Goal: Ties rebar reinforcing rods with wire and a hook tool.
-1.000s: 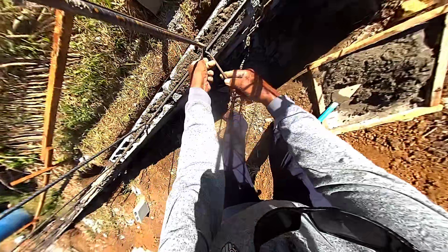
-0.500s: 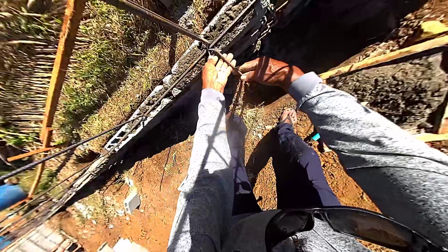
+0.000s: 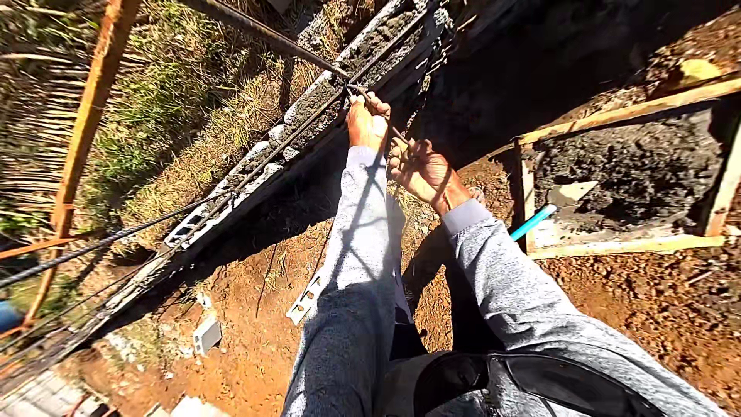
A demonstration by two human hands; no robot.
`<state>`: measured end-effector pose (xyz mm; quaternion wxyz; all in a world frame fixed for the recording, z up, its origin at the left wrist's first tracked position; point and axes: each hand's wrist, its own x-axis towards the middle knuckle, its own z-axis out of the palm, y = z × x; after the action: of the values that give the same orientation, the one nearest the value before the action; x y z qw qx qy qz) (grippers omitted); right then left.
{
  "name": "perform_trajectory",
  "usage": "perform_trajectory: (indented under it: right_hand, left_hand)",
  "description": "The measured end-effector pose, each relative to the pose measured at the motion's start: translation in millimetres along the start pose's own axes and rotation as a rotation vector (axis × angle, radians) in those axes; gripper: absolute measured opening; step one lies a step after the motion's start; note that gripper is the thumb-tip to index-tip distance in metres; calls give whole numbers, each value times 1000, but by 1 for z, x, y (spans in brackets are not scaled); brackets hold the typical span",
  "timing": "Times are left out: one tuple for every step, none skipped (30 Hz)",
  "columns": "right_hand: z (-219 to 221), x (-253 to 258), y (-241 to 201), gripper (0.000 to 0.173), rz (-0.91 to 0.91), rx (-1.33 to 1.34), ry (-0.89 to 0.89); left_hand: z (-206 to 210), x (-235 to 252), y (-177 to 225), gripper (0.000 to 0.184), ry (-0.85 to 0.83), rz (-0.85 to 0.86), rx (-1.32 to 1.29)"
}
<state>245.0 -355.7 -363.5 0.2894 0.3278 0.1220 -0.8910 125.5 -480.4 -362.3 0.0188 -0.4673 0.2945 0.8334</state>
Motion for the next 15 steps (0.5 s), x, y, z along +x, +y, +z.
perform_trajectory:
  right_hand:
    - [3, 1, 5, 36, -34, 83, -34]
    - [3, 4, 5, 37, -47, 141, -94]
    - [0, 8, 2, 39, -38, 180, -147]
    - [-5, 12, -4, 40, -7, 194, -175]
    - [-10, 15, -12, 41, 26, 176, -168]
    - [-14, 17, -24, 41, 53, 108, -154]
    - [-14, 18, -38, 41, 73, 7, -119]
    - [-6, 17, -54, 39, 104, -104, -65]
    - [8, 15, -68, 36, 128, -208, 40]
    - [22, 13, -79, 32, 143, -316, 146]
    - [10, 18, -89, 34, 150, -343, 18]
    - [2, 23, -97, 33, 135, -381, -103]
    - [0, 26, -102, 32, 108, -455, -167]
    - [4, 25, -103, 32, 79, -540, -195]
    - [8, 22, -101, 32, 48, -600, -197]
  left_hand:
    - [-1, 1, 0, 20, 0, -5, 5]
    - [-2, 1, 1, 20, -10, -9, 5]
    - [-3, 1, 2, 19, -26, -17, 3]
    - [-4, 1, 2, 20, -34, -26, 8]
    - [-6, 1, 1, 23, -41, -28, 32]
    - [-7, 2, -1, 27, -42, -23, 54]
    - [-6, 2, -2, 29, -45, -21, 56]
    - [-4, 2, -3, 32, -48, -16, 52]
    - [-2, 3, -4, 34, -52, -11, 41]
    - [-1, 2, -5, 35, -48, -11, 25]
    - [-1, 1, -7, 36, -43, -14, 7]
    - [0, 0, -8, 37, -40, -15, -11]
    - [1, -1, -7, 38, -42, -17, -25]
    - [2, -1, -6, 39, -37, -23, -38]
    - [2, -1, -5, 40, -28, -30, -53]
